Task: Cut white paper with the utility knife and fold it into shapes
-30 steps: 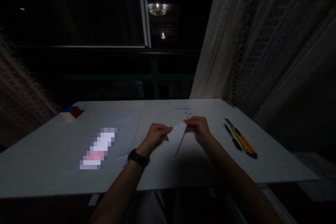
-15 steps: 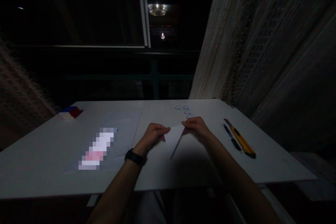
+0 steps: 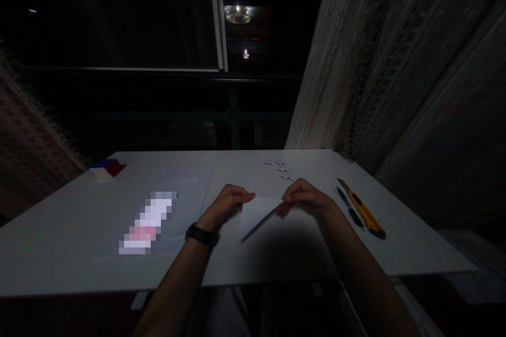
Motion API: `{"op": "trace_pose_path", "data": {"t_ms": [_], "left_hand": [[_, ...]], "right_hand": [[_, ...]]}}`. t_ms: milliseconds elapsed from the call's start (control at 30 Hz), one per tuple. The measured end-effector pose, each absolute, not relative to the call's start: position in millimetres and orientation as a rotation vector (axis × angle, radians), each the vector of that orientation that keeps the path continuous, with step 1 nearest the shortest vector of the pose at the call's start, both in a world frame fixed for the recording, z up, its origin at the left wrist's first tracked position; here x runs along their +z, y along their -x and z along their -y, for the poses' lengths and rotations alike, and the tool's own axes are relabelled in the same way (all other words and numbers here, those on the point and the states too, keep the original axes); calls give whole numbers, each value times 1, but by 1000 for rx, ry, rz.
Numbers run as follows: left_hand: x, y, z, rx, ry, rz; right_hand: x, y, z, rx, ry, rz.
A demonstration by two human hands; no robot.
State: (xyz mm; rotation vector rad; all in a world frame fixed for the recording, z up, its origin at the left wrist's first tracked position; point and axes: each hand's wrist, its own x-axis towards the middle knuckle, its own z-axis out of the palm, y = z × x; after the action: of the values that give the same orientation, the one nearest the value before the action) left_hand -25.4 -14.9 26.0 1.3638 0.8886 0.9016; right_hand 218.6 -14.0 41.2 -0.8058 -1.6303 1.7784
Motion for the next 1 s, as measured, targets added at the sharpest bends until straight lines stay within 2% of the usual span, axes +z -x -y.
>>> {"op": "trace_pose_path", "data": {"t_ms": [200,367,467,633,733,1000], "left_hand": [[28,27,15,936,-1347,-877],[29,30,11,1126,-1211,-897],[28,23,10,1199,-1110,-932],[22,8,12,1174,-1096,-975],[18,2,15,1130,-1123,-990],[-2,0,5,1201,-1288,-1116]], "right_hand": [[40,-230,11,1747,755,1560],[35,-235,6,1617,666,1286],[27,-211,5,1718,735,1281],[7,-163,6,1518,983,1280],[0,-156,6,1421,987,1143],[3,-166,5,1427,917,917]]}}
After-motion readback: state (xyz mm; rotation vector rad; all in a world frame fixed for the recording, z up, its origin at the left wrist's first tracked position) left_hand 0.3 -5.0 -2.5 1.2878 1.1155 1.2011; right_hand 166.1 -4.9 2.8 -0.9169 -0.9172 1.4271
